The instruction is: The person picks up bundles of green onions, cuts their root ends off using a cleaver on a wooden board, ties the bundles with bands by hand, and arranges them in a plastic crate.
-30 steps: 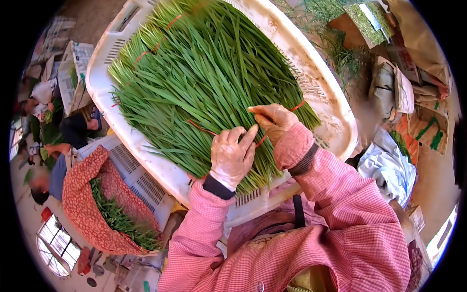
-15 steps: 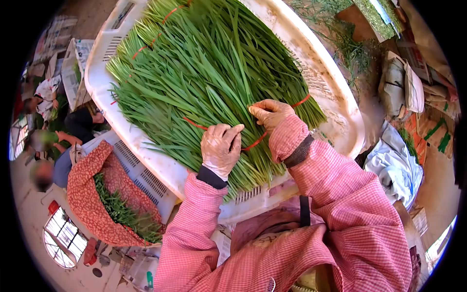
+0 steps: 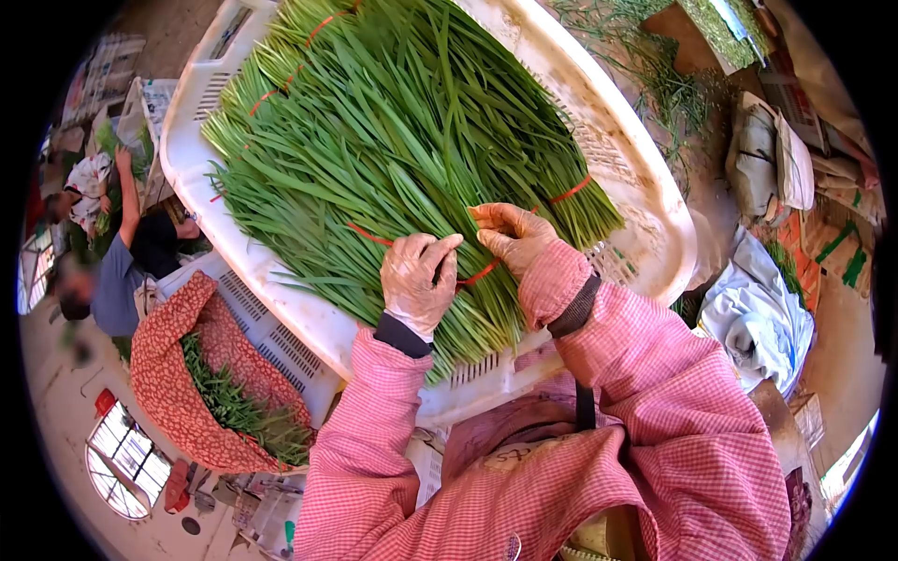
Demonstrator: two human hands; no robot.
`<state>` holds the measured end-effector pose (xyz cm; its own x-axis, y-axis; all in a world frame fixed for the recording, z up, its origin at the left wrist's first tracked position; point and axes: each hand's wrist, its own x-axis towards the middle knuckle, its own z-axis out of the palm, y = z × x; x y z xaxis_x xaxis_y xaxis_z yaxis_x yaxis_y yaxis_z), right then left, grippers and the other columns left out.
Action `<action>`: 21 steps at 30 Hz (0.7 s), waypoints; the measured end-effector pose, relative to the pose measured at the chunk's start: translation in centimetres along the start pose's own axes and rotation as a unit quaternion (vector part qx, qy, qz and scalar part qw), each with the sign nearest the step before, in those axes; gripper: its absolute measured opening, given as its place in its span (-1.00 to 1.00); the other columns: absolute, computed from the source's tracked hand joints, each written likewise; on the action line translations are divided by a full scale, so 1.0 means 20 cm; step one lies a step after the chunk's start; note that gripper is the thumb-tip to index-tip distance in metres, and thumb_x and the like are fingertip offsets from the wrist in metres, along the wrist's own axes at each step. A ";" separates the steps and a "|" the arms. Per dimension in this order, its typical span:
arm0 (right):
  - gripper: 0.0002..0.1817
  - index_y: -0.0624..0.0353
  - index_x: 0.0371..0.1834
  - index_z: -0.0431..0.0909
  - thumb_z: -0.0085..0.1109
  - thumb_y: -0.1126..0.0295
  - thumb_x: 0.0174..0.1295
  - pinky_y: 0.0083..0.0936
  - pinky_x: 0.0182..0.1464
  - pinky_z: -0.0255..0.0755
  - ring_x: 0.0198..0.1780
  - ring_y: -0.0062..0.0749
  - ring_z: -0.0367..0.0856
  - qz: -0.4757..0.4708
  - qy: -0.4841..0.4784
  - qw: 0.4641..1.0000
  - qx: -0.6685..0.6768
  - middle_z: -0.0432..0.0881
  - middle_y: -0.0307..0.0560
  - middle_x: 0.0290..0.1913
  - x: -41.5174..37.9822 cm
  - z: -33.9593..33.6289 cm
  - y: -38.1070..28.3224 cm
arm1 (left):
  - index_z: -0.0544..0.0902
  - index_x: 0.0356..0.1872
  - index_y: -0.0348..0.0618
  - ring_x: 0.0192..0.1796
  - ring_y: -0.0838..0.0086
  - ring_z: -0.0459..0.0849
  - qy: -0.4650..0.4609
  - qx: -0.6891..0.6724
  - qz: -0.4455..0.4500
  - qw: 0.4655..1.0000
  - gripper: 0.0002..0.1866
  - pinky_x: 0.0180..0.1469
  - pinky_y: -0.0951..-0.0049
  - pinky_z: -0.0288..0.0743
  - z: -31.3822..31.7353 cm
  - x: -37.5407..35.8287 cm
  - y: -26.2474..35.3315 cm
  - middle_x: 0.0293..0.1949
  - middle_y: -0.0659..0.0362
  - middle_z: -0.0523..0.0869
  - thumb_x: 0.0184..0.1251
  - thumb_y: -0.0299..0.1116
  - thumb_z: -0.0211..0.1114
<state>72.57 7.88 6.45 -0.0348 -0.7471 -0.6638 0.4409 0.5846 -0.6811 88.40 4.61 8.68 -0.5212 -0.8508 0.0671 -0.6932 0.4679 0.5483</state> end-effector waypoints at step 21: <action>-0.76 0.26 -0.26 0.53 0.23 0.34 0.09 -0.61 -0.32 0.38 -0.42 -0.58 0.41 0.080 0.048 0.984 -0.154 0.53 -0.23 -0.47 0.03 0.04 -0.03 | 0.64 -0.34 -0.06 -0.33 0.31 0.48 0.001 0.006 -0.025 1.000 -0.81 -0.24 0.37 0.39 0.00 0.00 0.02 -0.46 0.18 0.50 -0.07 -0.49 0.25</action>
<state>72.96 6.87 6.61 -0.0788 -0.6129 -0.7863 0.1546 0.7717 -0.6170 88.04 4.81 8.84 -0.4852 -0.8734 0.0413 -0.7241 0.4279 0.5409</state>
